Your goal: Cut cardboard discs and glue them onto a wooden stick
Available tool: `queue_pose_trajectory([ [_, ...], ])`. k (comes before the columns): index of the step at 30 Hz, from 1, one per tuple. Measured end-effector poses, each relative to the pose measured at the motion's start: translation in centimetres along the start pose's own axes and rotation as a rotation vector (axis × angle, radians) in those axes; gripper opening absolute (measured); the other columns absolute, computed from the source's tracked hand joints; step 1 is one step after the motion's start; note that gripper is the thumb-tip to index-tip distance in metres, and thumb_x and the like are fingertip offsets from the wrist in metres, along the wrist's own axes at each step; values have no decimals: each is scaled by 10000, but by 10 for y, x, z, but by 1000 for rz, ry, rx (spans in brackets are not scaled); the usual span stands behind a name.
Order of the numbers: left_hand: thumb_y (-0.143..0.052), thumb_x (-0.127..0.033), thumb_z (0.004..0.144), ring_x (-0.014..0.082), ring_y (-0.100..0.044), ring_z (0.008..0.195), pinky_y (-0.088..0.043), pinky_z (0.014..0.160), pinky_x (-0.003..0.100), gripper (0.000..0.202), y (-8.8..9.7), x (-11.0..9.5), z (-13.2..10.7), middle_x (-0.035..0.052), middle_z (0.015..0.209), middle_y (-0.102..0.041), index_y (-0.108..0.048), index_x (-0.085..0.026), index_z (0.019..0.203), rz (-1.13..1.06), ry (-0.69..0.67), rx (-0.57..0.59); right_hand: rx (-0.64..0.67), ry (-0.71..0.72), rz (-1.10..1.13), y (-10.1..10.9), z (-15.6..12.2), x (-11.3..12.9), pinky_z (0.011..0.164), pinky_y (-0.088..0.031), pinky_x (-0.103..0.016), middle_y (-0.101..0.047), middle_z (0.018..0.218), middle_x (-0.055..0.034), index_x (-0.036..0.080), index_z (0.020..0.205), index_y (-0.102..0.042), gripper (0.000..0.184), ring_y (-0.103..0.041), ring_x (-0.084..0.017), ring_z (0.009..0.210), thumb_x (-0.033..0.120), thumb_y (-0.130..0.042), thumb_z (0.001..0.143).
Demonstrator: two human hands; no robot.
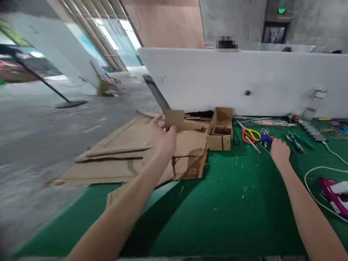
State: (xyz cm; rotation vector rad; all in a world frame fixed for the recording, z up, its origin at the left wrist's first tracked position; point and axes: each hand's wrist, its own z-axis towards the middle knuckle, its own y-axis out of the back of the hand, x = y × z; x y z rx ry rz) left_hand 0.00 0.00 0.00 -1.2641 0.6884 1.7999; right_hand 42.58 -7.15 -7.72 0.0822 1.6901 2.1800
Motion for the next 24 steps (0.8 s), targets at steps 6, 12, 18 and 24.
queue_pose_trajectory([
  [6, -676, -219, 708, 191, -672, 921, -558, 793, 322, 293, -15, -40, -36, 61, 1001, -670, -557, -203, 976, -454, 161, 348, -37, -96, -58, 1, 1, -23, 761, -440, -365, -665, 979, -220, 41, 1039, -591, 225, -656, -321, 972, 145, -444, 904],
  [12, -763, -264, 720, 230, -687, 996, -624, 822, 452, 358, -8, -26, -110, 50, 1130, -679, -560, -207, 1009, -594, 492, 574, 16, -130, -53, -6, 5, -38, 839, -389, -430, -656, 1084, -218, 63, 1079, -647, 291, -568, -360, 1073, 140, -436, 894],
  [18, -813, -268, 706, 285, -664, 1096, -606, 875, 539, 543, -6, 6, -147, 93, 1241, -641, -520, -207, 1159, -522, 627, 730, -150, -167, -8, 4, -6, -29, 841, -381, -492, -564, 1231, -262, 54, 1218, -598, 382, -491, -399, 1137, 135, -380, 915],
  [24, -831, -259, 672, 323, -643, 1134, -563, 936, 559, 538, -9, 10, -145, 124, 1186, -670, -552, -169, 1124, -540, 642, 706, 28, 199, 284, 39, 8, 27, 871, -436, -364, -642, 1183, -193, 98, 1341, -483, 420, -591, -280, 1058, 213, -323, 971],
])
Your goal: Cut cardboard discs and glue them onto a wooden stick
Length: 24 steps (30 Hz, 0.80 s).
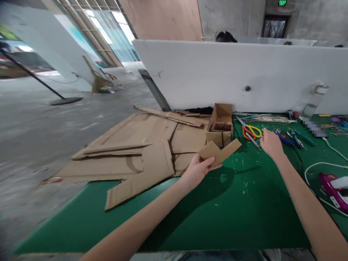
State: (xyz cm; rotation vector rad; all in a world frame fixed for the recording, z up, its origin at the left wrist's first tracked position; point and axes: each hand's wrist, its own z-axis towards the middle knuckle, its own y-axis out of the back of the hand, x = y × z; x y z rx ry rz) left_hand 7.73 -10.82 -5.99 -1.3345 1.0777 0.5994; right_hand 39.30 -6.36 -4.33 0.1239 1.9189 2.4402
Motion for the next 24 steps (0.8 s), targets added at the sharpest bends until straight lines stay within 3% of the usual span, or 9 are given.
queue_pose_trajectory([
  [3, -834, -279, 671, 305, -653, 1112, -557, 947, 523, 547, 3, 1, 0, 124, 1172, -677, -560, -159, 1129, 26, -28, -20, 159, 4, 24, -5, 32, 17, 832, -451, -338, -668, 1142, -202, 91, 1280, -536, 387, -618, -277, 1043, 220, -333, 977],
  [6, -831, -295, 681, 288, -657, 1088, -573, 913, 490, 552, 4, 3, -1, 121, 1178, -673, -556, -162, 1140, 43, -25, -32, 290, -3, 29, -14, 63, 20, 784, -460, -304, -710, 1031, -181, 117, 1093, -652, 264, -661, -250, 948, 206, -464, 932],
  [9, -826, -297, 693, 272, -651, 1089, -581, 896, 454, 538, 4, 5, -3, 117, 1189, -667, -553, -168, 1139, 54, 3, -23, 351, -21, 29, -21, 81, 19, 770, -469, -302, -718, 1012, -162, 148, 1007, -677, 220, -671, -253, 933, 306, -569, 900],
  [12, -820, -289, 704, 270, -644, 1101, -584, 900, 453, 541, 2, 7, -4, 115, 1208, -657, -541, -176, 1154, 69, 22, -28, 345, -60, 12, -27, 86, 23, 822, -473, -331, -704, 1075, -176, 144, 1050, -659, 280, -658, -274, 998, 360, -591, 884],
  [17, -810, -280, 716, 300, -633, 1123, -606, 863, 494, 564, -1, 7, -6, 133, 1258, -616, -513, -176, 1183, 51, 48, -32, 338, -115, -4, -33, 89, 36, 937, -442, -402, -699, 1095, -185, 145, 1068, -648, 258, -650, -292, 1053, 297, -610, 864],
  [21, -825, -261, 687, 323, -638, 1101, -637, 776, 489, 613, -4, 3, -10, 145, 1255, -598, -499, -161, 1196, 40, 42, -20, 329, -172, 14, -35, 90, 45, 911, -460, -411, -706, 1027, -198, 120, 1017, -663, 271, -674, -309, 1018, 212, -702, 765],
  [24, -827, -250, 685, 328, -641, 1090, -646, 763, 500, 622, -5, 1, -12, 147, 1241, -601, -494, -161, 1203, 25, 42, -2, 257, -248, 44, -33, 85, 45, 870, -481, -410, -688, 1032, -223, 85, 1055, -639, 343, -674, -326, 1016, 240, -701, 756],
])
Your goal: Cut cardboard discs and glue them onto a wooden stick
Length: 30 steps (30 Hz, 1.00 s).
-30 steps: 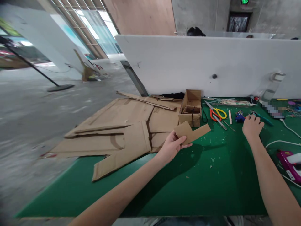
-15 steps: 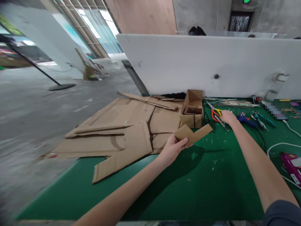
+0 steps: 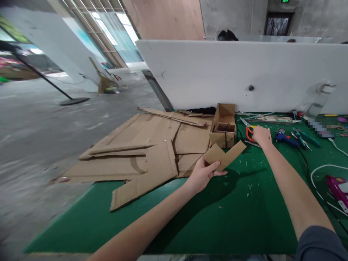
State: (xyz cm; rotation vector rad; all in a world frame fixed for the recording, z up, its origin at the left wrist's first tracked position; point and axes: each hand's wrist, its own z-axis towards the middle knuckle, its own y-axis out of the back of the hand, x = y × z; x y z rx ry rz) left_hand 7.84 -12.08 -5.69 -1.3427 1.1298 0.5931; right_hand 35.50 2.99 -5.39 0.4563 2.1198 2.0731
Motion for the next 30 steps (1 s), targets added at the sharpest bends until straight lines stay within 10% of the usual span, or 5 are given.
queue_pose_trajectory([
  [7, -799, -261, 720, 346, -639, 1108, -646, 762, 544, 594, 2, 2, 1, 154, 1291, -579, -494, -188, 1225, 1, -10, -8, -309, -102, 160, 3, -25, -15, 842, -490, -397, -587, 1193, -227, 83, 1256, -451, 420, -630, -303, 1040, 317, -441, 907],
  [12, -785, -265, 738, 338, -627, 1134, -657, 738, 506, 569, 0, -1, 2, 140, 1338, -552, -493, -210, 1223, -20, -29, -26, -496, 132, 435, 9, -56, -19, 822, -485, -356, -625, 983, -124, 176, 983, -525, 182, -613, -239, 884, 307, -486, 863],
  [17, -776, -277, 751, 319, -627, 1128, -655, 728, 494, 502, 0, -8, 2, 116, 1305, -568, -505, -204, 1167, -41, -98, -45, -323, 239, 720, 11, -109, -23, 663, -498, -329, -613, 777, -24, 232, 867, -495, 349, -591, -185, 671, 579, -541, 857],
  [23, -783, -317, 743, 270, -626, 1136, -623, 849, 516, 449, 2, -21, 4, 56, 1234, -606, -518, -233, 1096, -56, -238, -108, -16, 450, 887, 2, -160, -25, 842, -551, -385, -592, 1246, -123, 235, 1154, -471, 433, -631, -265, 1128, 559, -550, 878],
  [30, -804, -376, 717, 154, -683, 902, -573, 898, 433, 393, 15, -31, 17, -2, 1060, -685, -517, -224, 937, -162, -271, -175, 158, 503, 389, 21, -182, -23, 703, -511, -394, -667, 986, -93, 219, 1053, -547, 422, -647, -270, 872, 587, -574, 847],
])
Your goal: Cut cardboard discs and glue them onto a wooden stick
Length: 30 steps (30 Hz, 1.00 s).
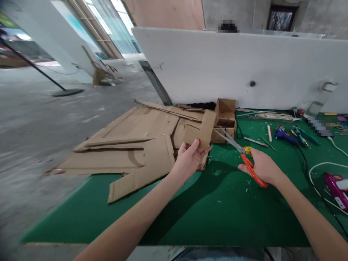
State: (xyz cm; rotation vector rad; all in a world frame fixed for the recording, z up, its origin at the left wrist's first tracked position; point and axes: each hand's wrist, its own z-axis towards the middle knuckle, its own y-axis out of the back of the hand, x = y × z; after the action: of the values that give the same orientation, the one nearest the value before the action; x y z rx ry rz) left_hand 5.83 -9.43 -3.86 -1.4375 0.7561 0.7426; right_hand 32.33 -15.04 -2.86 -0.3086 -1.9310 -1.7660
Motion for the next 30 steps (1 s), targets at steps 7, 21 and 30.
queue_pose_trajectory([
  [7, -828, -360, 660, 154, -698, 878, -568, 726, 280, 455, 6, 12, 3, 23, 1052, -700, -567, -229, 1009, 162, -31, 13, 45, -9, -102, -4, 1, 4, 742, -504, -383, -678, 1064, -122, 196, 1041, -595, 485, -655, -284, 922, 637, -541, 846],
  [21, -787, -430, 718, 201, -691, 892, -584, 739, 326, 494, 2, 22, -8, 71, 1069, -695, -545, -199, 1082, 358, -92, 53, -27, 47, -145, -14, 0, -2, 936, -496, -447, -651, 1235, -153, 186, 1091, -651, 510, -611, -326, 1147, 618, -588, 827],
  [30, -778, -452, 729, 201, -684, 871, -591, 723, 346, 494, 4, 30, -8, 73, 1092, -683, -529, -198, 1072, 294, -50, 89, -26, -10, -162, -11, 2, 5, 700, -495, -367, -657, 1096, -121, 200, 950, -648, 442, -658, -261, 836, 619, -573, 831],
])
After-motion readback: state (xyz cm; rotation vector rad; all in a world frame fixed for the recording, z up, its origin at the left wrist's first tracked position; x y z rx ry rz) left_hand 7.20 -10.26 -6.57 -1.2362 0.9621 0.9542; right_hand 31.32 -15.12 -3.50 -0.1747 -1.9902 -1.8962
